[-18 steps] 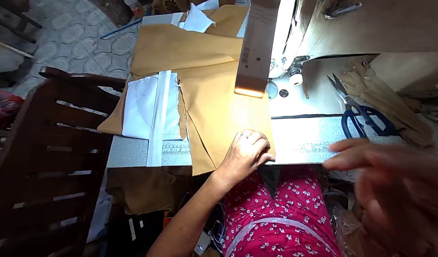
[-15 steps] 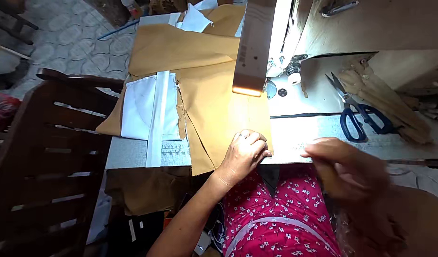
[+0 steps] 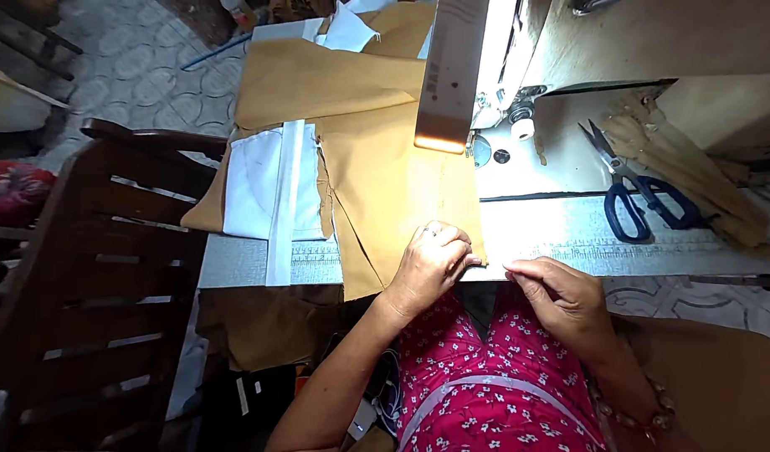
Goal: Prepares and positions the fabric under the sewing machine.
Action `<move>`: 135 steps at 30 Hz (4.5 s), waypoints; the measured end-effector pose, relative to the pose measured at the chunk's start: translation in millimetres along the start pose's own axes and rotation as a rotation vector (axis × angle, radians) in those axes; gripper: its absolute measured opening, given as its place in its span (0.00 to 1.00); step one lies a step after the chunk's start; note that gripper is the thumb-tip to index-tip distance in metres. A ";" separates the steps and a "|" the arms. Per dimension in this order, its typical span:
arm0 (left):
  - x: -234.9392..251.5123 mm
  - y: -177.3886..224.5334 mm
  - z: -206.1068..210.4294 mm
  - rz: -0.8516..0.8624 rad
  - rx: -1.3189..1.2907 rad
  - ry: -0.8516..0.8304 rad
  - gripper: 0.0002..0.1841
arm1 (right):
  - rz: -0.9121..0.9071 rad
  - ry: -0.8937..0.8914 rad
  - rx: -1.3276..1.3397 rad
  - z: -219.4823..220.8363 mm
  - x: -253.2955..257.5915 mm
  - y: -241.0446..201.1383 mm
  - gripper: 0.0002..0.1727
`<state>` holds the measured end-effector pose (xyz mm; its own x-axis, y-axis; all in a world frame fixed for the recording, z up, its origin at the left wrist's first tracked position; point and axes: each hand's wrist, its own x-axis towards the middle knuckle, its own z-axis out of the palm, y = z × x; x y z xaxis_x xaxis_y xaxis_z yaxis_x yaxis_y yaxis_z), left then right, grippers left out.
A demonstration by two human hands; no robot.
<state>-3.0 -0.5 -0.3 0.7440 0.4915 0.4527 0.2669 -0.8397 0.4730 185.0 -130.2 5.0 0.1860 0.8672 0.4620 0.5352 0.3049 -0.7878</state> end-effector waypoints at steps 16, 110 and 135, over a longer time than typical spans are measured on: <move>-2.1 8.9 -8.6 0.101 0.238 0.081 0.10 | 0.006 0.050 -0.131 8.6 -4.7 4.9 0.12; 28.2 -4.7 13.2 0.056 0.325 0.056 0.08 | -0.037 -0.116 -0.526 16.7 34.8 28.8 0.19; 44.7 -28.7 -12.1 -0.436 0.083 -0.211 0.23 | -0.081 -0.235 -0.584 12.0 60.1 33.8 0.25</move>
<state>15.2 48.4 15.5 0.6575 0.7512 0.0587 0.6228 -0.5856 0.5188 204.4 -63.0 1.2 -0.0244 0.9337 0.3571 0.9137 0.1658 -0.3710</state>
